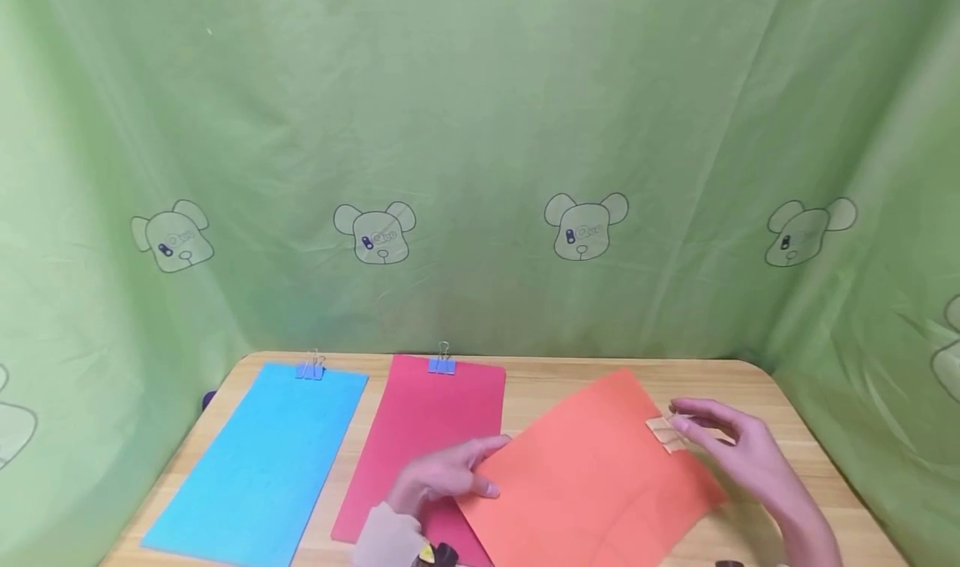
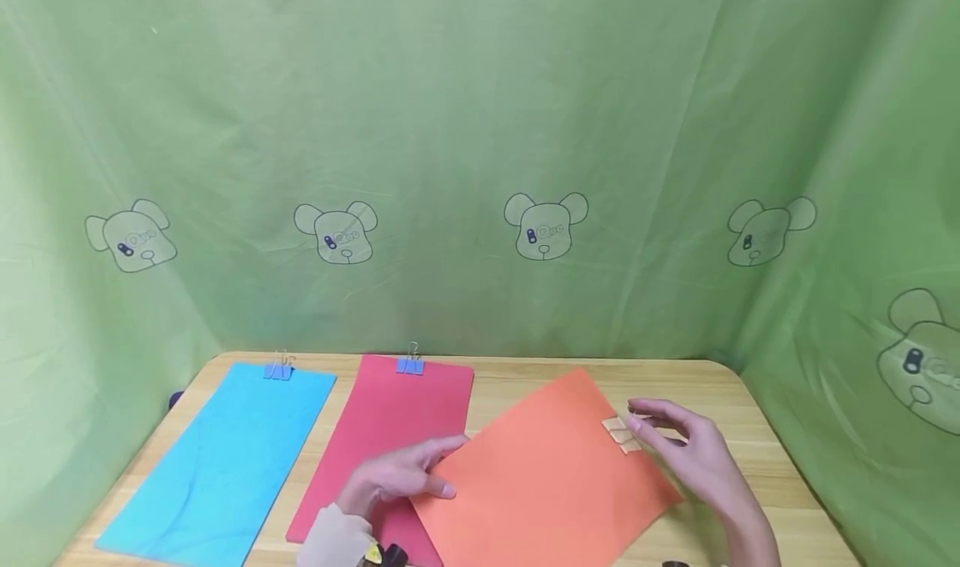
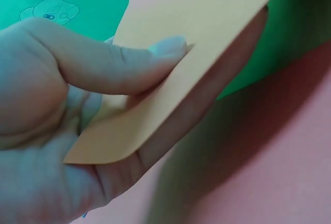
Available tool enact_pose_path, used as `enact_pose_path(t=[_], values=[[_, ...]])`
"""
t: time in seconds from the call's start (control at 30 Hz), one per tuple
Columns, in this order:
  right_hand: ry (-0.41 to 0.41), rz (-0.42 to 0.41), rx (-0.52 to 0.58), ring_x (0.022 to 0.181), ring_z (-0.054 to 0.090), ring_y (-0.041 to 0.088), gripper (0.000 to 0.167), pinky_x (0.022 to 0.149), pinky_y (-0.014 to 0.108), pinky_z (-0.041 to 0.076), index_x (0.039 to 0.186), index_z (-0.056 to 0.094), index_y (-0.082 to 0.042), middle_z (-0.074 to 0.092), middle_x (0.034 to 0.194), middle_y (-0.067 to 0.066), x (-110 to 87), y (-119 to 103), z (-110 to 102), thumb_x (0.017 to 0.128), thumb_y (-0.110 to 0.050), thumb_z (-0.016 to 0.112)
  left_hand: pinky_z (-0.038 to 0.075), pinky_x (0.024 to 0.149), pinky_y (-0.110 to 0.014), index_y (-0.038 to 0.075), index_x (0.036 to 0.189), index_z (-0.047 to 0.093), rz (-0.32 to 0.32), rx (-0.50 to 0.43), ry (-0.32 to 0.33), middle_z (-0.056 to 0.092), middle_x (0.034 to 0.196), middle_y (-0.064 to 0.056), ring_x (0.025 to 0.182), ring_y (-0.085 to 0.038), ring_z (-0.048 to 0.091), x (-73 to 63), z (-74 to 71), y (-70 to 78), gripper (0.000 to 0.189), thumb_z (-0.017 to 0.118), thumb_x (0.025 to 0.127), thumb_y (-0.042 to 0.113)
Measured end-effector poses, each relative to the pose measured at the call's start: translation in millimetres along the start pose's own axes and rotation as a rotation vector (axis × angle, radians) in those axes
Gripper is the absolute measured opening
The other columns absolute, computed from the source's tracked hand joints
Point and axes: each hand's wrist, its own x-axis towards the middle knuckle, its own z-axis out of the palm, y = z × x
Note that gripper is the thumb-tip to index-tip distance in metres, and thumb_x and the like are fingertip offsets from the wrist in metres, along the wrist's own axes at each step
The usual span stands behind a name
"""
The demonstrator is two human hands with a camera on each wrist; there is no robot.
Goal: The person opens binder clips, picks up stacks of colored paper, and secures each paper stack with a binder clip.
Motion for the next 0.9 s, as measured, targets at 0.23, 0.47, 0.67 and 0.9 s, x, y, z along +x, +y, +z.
enact_pose_path(t=[0.23, 0.47, 0.67, 0.9], values=[[0.012, 0.005, 0.002, 0.109, 0.054, -0.015, 0.046, 0.086, 0.006, 0.043, 0.143, 0.058, -0.007, 0.065, 0.135, 0.011, 0.8, 7, 1, 0.103, -0.029, 0.064, 0.042, 0.109, -0.028, 0.013, 0.152, 0.047, -0.033, -0.018, 0.097, 0.058, 0.141, 0.000, 0.126, -0.014, 0.056, -1.2, 8.2, -0.2, 0.070, 0.062, 0.089, -0.013], [0.053, -0.030, 0.025, 0.112, 0.052, -0.015, 0.059, 0.087, 0.004, 0.043, 0.152, 0.044, -0.002, 0.061, 0.140, 0.009, 3.1, 14, -1, 0.103, -0.025, 0.066, 0.041, 0.114, -0.039, 0.006, 0.155, 0.040, -0.039, -0.143, 0.208, 0.055, 0.146, -0.008, 0.130, -0.020, 0.055, 5.7, 27.8, -2.5, 0.071, 0.060, 0.091, -0.015], [0.106, -0.089, -0.023, 0.119, 0.044, -0.019, 0.060, 0.090, 0.001, 0.040, 0.154, 0.043, -0.005, 0.054, 0.144, 0.027, 10.1, 11, 5, 0.103, -0.026, 0.066, 0.022, 0.122, -0.051, -0.002, 0.159, 0.028, -0.067, -0.105, 0.382, 0.036, 0.161, -0.015, 0.148, -0.029, 0.032, 9.5, 46.7, 0.1, 0.080, 0.064, 0.089, -0.015], [0.143, -0.087, -0.158, 0.147, 0.037, 0.018, 0.064, 0.101, 0.000, 0.026, 0.160, 0.037, -0.023, 0.044, 0.157, 0.020, 5.9, 12, 12, 0.103, -0.031, 0.065, 0.016, 0.123, -0.055, -0.006, 0.160, 0.019, -0.061, -0.193, 0.435, 0.025, 0.164, -0.023, 0.149, -0.035, 0.028, 12.4, 70.5, 1.2, 0.081, 0.056, 0.089, -0.017]])
